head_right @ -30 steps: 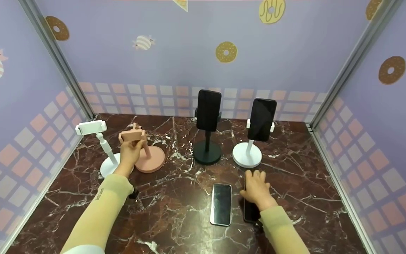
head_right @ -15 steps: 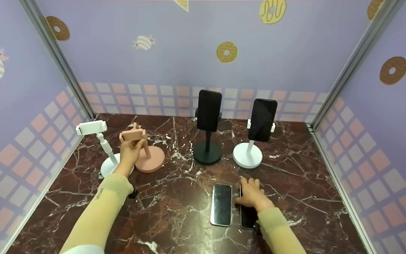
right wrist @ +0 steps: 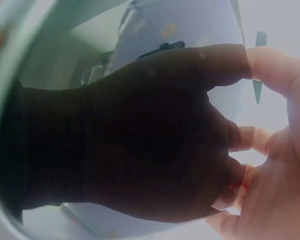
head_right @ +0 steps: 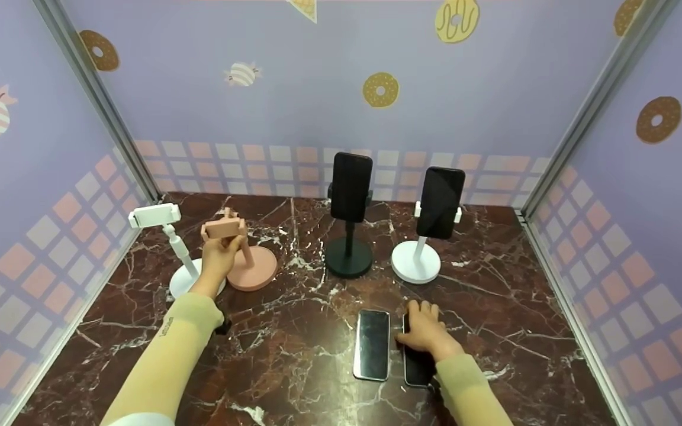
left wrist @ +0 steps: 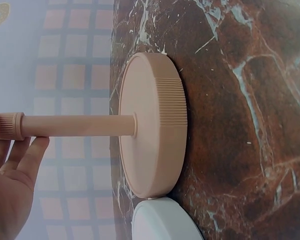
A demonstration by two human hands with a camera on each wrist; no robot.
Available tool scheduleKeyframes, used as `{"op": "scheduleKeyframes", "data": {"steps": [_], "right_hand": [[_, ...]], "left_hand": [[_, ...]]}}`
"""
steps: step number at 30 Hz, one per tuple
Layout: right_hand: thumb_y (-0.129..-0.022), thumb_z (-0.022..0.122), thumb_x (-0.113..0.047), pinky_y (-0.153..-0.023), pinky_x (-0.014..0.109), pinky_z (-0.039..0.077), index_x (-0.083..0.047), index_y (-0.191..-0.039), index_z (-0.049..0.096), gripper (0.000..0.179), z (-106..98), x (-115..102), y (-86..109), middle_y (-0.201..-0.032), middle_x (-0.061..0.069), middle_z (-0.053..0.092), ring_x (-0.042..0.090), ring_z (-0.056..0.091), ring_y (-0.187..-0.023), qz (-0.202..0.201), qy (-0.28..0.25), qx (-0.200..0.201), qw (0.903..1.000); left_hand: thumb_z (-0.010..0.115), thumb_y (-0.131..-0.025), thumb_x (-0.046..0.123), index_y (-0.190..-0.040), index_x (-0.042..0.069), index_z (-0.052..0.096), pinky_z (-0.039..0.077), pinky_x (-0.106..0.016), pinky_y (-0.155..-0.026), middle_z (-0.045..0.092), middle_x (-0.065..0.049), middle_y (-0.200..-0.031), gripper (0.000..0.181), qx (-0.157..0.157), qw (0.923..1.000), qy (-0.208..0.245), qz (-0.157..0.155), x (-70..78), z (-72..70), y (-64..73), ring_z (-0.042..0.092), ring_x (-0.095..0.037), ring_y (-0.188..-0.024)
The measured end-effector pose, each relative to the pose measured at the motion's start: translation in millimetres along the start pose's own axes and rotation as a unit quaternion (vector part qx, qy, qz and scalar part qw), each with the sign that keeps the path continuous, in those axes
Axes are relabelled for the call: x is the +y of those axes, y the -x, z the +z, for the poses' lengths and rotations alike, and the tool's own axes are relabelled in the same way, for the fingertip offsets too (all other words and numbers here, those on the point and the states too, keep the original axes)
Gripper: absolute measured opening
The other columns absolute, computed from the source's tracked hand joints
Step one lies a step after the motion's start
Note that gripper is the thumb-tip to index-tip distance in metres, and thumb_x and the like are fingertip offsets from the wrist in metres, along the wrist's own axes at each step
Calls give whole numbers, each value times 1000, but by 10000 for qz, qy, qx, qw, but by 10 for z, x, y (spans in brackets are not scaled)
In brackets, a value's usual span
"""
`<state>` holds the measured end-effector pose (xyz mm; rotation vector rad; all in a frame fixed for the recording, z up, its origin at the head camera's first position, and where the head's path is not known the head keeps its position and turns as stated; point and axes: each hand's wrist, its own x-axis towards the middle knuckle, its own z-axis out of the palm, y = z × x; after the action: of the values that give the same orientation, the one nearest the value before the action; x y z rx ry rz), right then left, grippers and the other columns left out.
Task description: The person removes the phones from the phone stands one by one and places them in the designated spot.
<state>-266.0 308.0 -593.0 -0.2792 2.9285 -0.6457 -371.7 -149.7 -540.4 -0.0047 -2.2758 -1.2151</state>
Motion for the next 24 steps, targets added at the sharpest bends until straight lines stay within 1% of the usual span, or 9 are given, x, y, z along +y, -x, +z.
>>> {"op": "scheduleKeyframes", "data": {"steps": [2, 6, 11, 15, 19, 24], "right_hand": [[-76, 86, -27, -76, 64, 47, -5, -112, 51, 55, -2, -1, 7, -111, 21, 48, 44, 40, -111, 76, 40, 14, 10000], [-76, 87, -30, -76, 63, 46, -6, -112, 53, 55, -6, -1, 25, -111, 20, 49, 44, 41, -113, 139, 45, 63, 9999], [-75, 89, -31, -75, 62, 46, -6, -111, 55, 55, 2, 17, 36, -108, 18, 48, 42, 41, -110, 139, -47, 193, 9997], [-74, 91, -31, -74, 61, 48, -5, -112, 55, 58, 22, 46, 40, -107, 18, 49, 39, 41, -106, 111, -100, 326, 9994], [-74, 92, -32, -74, 60, 48, -4, -112, 55, 59, 34, 69, 44, -108, 18, 49, 39, 41, -105, 48, -143, 425, 9990], [-74, 92, -33, -74, 59, 47, -4, -111, 56, 59, 28, 75, 60, -106, 18, 48, 39, 41, -105, 48, -148, 435, 9989]], "left_hand": [[75, -92, 14, -122, -7, 68, 54, -60, -93, 71, -34, -107, 37, 1, 10000, -41, 38, 4, -2, 3, 68, -54, -103], [75, -91, 13, -127, -6, 66, 54, -60, -95, 70, -35, -111, 41, 24, 9999, -86, 95, 6, 0, 7, 67, -55, -104], [76, -91, 12, -125, -7, 67, 54, -60, -94, 70, -35, -110, 39, 74, 9998, 9, 163, 0, 7, 5, 67, -55, -103], [75, -91, 11, -123, -7, 68, 55, -60, -92, 71, -34, -109, 37, 101, 9997, -10, 212, -11, 11, 4, 68, -55, -102], [75, -91, 12, -123, -7, 68, 55, -60, -91, 71, -34, -108, 38, 130, 9997, -15, 187, -20, 16, 4, 68, -55, -101], [76, -91, 13, -130, -4, 66, 54, -60, -93, 71, -32, -112, 43, 106, 9998, 0, 146, -29, 22, 11, 68, -54, -103]]}}
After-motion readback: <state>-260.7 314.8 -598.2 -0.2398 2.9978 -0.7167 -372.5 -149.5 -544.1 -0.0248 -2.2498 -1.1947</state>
